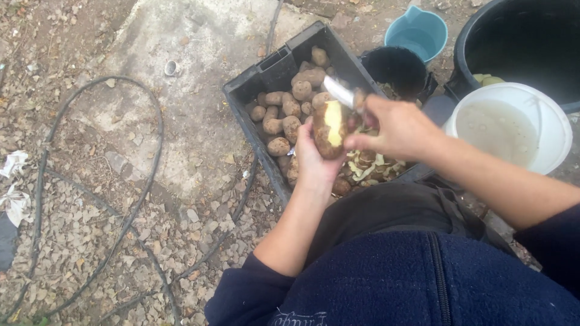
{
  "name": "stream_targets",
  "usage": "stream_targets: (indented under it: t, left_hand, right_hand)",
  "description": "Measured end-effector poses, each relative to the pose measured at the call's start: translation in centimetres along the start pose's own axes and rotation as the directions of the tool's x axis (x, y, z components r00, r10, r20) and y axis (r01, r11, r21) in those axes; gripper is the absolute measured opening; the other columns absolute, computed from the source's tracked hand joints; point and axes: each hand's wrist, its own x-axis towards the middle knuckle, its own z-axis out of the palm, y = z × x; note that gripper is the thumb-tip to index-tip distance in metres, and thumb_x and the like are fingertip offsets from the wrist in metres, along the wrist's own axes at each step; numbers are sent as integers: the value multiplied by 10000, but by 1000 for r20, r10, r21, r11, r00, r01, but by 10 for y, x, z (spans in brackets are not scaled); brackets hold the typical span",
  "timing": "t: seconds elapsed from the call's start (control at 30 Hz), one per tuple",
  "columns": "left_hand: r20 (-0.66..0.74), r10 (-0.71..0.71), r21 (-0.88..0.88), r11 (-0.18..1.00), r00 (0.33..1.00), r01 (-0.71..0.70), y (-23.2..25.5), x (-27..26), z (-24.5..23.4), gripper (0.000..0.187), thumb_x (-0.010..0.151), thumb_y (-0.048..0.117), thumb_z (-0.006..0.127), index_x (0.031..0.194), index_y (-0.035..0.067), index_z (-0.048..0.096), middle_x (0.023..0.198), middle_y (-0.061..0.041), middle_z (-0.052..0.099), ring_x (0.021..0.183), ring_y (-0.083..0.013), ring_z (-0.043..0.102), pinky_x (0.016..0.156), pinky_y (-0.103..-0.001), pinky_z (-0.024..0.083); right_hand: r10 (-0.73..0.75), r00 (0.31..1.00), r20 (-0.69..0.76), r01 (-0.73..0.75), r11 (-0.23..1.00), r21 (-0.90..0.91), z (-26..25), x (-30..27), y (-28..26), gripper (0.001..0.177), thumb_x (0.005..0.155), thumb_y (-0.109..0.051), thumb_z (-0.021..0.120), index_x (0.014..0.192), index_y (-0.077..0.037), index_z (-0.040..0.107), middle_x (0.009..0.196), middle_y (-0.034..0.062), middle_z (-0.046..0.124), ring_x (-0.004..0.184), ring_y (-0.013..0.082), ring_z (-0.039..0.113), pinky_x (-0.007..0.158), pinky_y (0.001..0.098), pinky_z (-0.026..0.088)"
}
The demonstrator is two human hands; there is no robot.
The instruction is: The recorder peels potatoes with a knife and places the peeled potatoes into a bucket of water.
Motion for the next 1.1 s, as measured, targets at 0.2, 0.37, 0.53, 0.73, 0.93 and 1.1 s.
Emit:
stream_targets:
  t: [0.2,0.37,0.53,0.73,0.93,1.1]
  left_hand:
    - [111,44,143,988,993,-60,-2,-33,22,387,797,381,760,997,61,675,985,-203,722,899,-373,722,649,-414,585]
    - [93,45,69,996,995,-51,3,-18,6,423,796,384,767,1076,80,675,1084,-143,720,948,-303,706,720,-358,584]
    - [12,51,-70,996,999,-50,3,0,-6,466,795,373,767,1123,53,678,1117,-171,714,947,-333,712,776,-427,607]
    - [-24,101,-6,995,995,-101,10,1,-12,505,806,355,775,1191,54,651,1183,-161,696,1033,-313,687,873,-438,566]
    - [116,-19,75,997,993,10,9,-33,15,383,813,392,744,1000,67,665,995,-179,698,903,-341,699,708,-362,579]
    - [167,-17,52,999,986,9,10,-25,6,307,803,308,738,955,49,672,956,-167,708,868,-316,693,706,-354,563]
  right_hand:
    - [84,995,56,-81,995,-58,7,15,-12,936,554,-846,831,1021,-72,589,893,193,729,925,438,736,786,529,577]
    - [-21,1000,-12,19,981,-194,18,8,-13,760,686,-839,710,910,-122,594,751,111,719,811,369,748,727,475,578]
    - [-289,939,-188,215,917,-336,50,1,-3,535,938,-743,450,800,-236,549,638,8,634,662,236,716,616,390,554]
    - [-174,985,-17,172,981,-92,40,11,2,500,978,-604,496,799,-152,615,646,120,685,705,360,724,668,502,558]
    - [79,986,147,-70,995,-67,7,32,-10,917,554,-820,841,1058,-91,603,971,145,750,983,432,730,811,542,575]
    - [14,998,60,-5,988,-155,13,21,-12,872,597,-902,732,899,-92,621,748,149,714,851,411,747,744,500,573]
